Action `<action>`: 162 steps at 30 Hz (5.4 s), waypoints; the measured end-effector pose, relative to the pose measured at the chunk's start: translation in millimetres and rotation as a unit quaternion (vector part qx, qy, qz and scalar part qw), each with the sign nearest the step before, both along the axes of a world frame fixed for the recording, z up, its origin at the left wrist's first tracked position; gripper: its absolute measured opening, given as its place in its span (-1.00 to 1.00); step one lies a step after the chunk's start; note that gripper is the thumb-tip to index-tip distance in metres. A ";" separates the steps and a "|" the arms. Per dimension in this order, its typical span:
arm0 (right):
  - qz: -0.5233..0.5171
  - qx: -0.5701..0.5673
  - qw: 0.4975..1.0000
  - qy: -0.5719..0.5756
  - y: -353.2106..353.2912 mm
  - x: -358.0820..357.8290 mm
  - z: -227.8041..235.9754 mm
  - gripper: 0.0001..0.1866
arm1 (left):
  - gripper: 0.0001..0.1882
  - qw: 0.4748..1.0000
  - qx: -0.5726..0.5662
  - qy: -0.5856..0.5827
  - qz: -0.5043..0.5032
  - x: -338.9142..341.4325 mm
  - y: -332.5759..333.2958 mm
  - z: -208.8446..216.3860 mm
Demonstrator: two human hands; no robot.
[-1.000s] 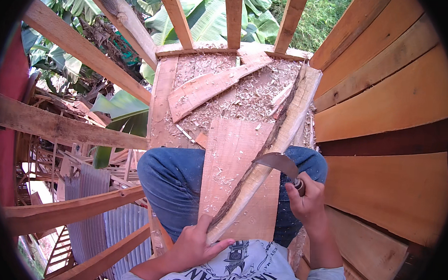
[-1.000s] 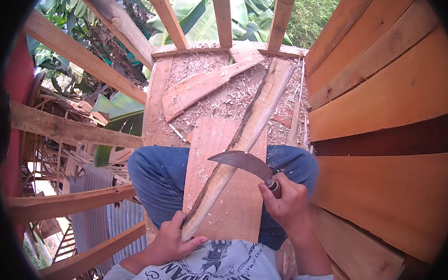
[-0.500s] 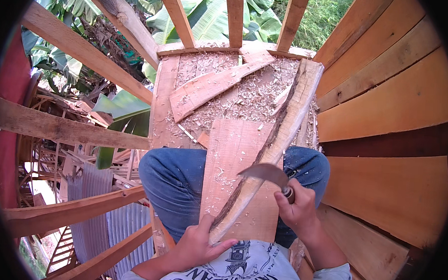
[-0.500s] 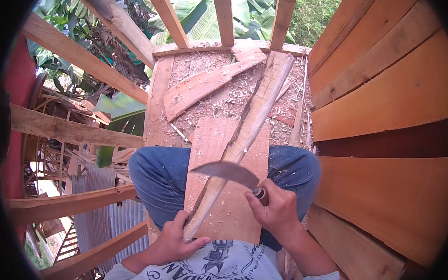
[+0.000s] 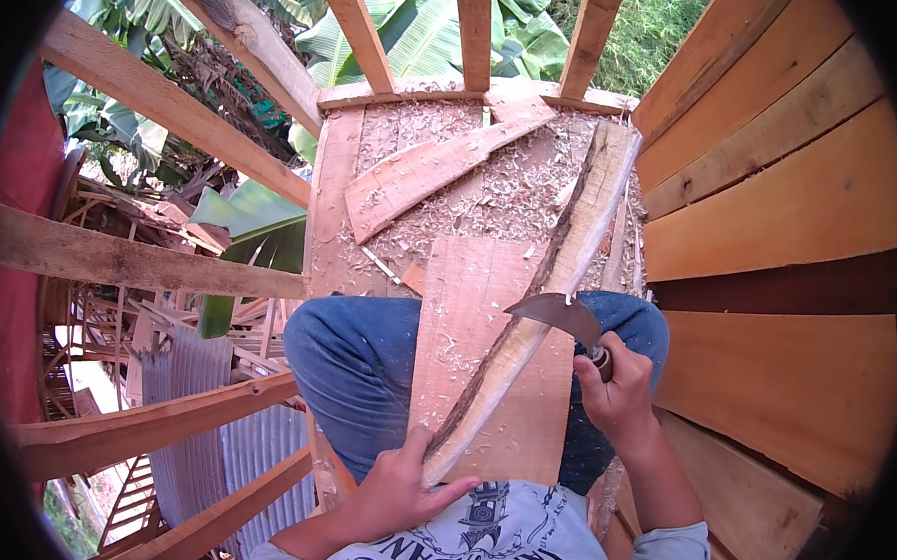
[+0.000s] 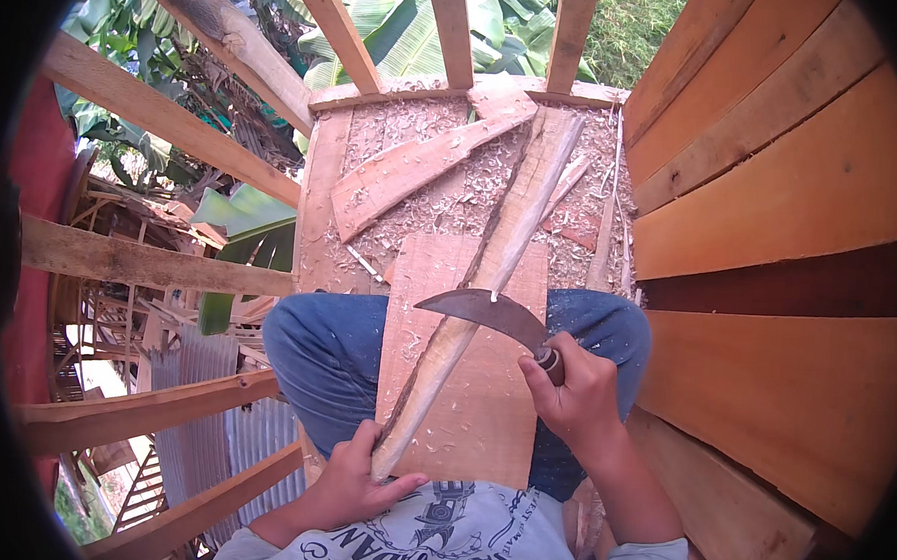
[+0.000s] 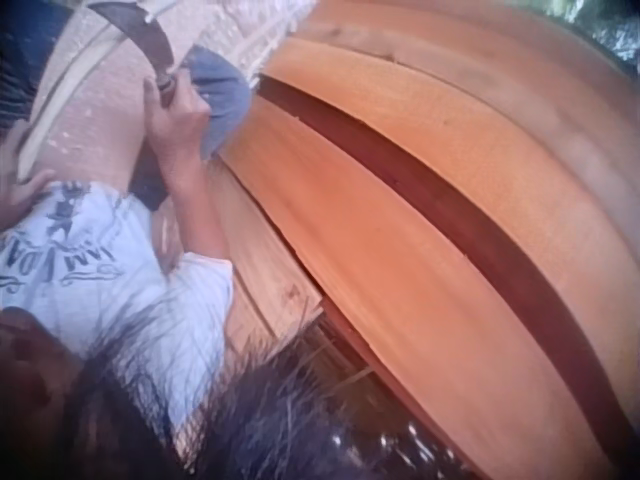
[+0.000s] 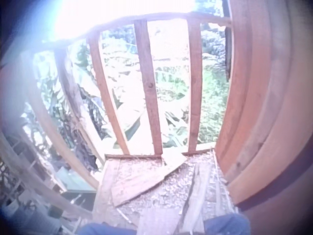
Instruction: The person sits cross-legged on a wooden platform and uses a curved knife to shave and shape a long, thin piece of wood. They repeatedly scrape the surface of the wood, removing thin layers and creating wood shavings that accumulate on the platform.
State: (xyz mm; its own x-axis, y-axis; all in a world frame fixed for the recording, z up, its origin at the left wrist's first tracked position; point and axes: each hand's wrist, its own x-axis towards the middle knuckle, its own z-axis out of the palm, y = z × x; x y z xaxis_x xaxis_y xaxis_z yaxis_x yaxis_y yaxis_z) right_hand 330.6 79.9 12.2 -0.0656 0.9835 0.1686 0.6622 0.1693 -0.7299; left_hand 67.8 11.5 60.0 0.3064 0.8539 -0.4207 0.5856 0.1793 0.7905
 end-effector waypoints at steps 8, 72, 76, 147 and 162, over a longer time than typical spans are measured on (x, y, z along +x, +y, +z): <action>0.031 -0.018 0.999 -0.019 7.0 10.3 -1.9 -0.65 | -0.41 1.000 -0.019 0.008 0.002 -2.1 -0.3 1.1; 0.013 -0.116 0.963 0.242 -44.2 2.5 24.3 -0.70 | -0.53 0.992 -0.023 -0.125 -0.014 -38.9 7.6 -28.4; 0.005 -0.011 0.985 0.172 -45.4 -8.7 24.2 -0.69 | -0.57 0.989 0.012 -0.147 -0.019 -38.7 9.1 -28.1; 0.036 -0.325 0.853 0.406 -35.6 3.6 41.7 -0.71 | -0.48 0.996 -0.022 -0.090 -0.001 -41.0 9.8 -30.0; -0.011 -0.126 0.984 0.126 -32.1 -14.2 33.7 -0.81 | -0.55 0.993 -0.027 -0.113 0.021 -39.8 12.1 -30.5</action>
